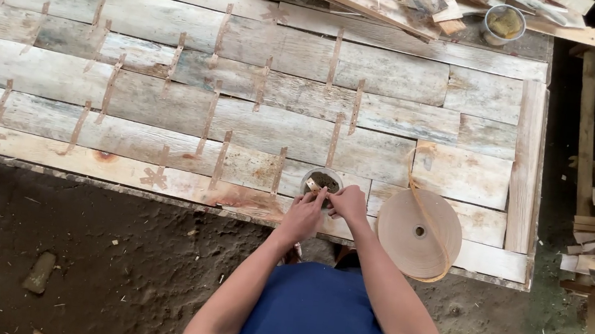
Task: Applying strips of tape to the joints of a wooden panel to secure or mark them.
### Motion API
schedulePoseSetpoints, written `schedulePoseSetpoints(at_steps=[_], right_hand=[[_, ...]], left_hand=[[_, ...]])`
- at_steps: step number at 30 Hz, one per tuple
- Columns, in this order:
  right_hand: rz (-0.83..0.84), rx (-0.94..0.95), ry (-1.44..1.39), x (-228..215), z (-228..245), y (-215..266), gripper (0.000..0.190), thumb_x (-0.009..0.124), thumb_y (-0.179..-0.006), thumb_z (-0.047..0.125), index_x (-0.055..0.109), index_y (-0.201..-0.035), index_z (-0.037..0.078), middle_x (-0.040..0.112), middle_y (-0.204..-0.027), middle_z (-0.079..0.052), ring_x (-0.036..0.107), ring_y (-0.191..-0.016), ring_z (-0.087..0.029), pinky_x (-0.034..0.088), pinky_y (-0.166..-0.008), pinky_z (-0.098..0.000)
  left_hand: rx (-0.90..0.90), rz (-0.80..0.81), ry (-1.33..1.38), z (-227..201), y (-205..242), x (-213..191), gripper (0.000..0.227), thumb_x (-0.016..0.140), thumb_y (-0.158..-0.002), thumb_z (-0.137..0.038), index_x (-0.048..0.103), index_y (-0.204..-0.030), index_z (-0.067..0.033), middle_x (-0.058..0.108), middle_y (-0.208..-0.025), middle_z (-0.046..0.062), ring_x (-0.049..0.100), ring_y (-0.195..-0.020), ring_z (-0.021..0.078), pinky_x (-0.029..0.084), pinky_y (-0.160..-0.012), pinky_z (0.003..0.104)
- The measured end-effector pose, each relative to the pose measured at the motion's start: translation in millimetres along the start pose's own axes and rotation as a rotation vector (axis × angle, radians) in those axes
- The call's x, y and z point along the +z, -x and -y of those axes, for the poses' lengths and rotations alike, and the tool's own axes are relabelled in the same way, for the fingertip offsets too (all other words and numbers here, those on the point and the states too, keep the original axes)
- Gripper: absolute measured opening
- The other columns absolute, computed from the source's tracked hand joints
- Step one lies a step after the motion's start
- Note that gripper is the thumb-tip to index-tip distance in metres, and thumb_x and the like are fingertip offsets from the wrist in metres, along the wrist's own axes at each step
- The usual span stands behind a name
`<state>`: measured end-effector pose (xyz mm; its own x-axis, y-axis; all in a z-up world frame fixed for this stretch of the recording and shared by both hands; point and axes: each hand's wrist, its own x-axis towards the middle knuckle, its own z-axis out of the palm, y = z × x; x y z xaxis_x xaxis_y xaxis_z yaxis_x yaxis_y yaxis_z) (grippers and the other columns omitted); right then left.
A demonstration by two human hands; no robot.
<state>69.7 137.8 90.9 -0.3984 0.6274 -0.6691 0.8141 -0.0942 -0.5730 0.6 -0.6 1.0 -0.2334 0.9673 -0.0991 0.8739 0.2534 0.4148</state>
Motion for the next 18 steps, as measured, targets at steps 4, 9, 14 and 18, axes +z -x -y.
schedulePoseSetpoints(at_steps=[4,9,14,18], right_hand=[[0.010,0.017,0.055,3,-2,-8,0.023,0.068,-0.088,0.020,0.079,-0.086,0.000,0.072,-0.058,-0.016,0.072,-0.048,-0.024,0.063,-0.055,-0.0329],[-0.050,-0.024,0.131,14,-15,-17,0.021,0.071,-0.087,0.026,0.082,-0.085,0.008,0.075,-0.064,-0.014,0.076,-0.064,-0.033,0.066,-0.064,-0.0443],[-0.094,-0.050,0.146,22,-23,-21,0.021,0.067,-0.087,0.025,0.083,-0.085,0.012,0.077,-0.077,-0.019,0.075,-0.080,-0.042,0.063,-0.071,-0.0504],[-0.102,-0.052,0.174,25,-31,-30,0.027,0.067,-0.089,0.034,0.083,-0.085,0.012,0.077,-0.082,-0.022,0.074,-0.086,-0.046,0.061,-0.074,-0.0533]], left_hand=[[0.002,-0.016,-0.009,-3,1,-7,0.080,0.055,-0.092,-0.020,0.024,-0.161,0.0029,0.073,-0.125,0.008,0.048,-0.134,0.0212,0.034,-0.106,0.040],[-0.008,0.046,0.006,-11,4,-24,0.083,0.054,-0.092,-0.021,0.020,-0.164,0.0019,0.070,-0.132,0.010,0.045,-0.138,0.0239,0.033,-0.109,0.042],[-0.003,0.058,0.007,-9,2,-15,0.084,0.054,-0.091,-0.020,0.019,-0.165,-0.0008,0.065,-0.140,0.007,0.042,-0.140,0.0222,0.031,-0.111,0.043],[0.021,0.071,-0.028,-13,1,-18,0.089,0.055,-0.087,-0.022,0.017,-0.165,-0.0009,0.061,-0.146,0.006,0.039,-0.146,0.0201,0.027,-0.116,0.041]])
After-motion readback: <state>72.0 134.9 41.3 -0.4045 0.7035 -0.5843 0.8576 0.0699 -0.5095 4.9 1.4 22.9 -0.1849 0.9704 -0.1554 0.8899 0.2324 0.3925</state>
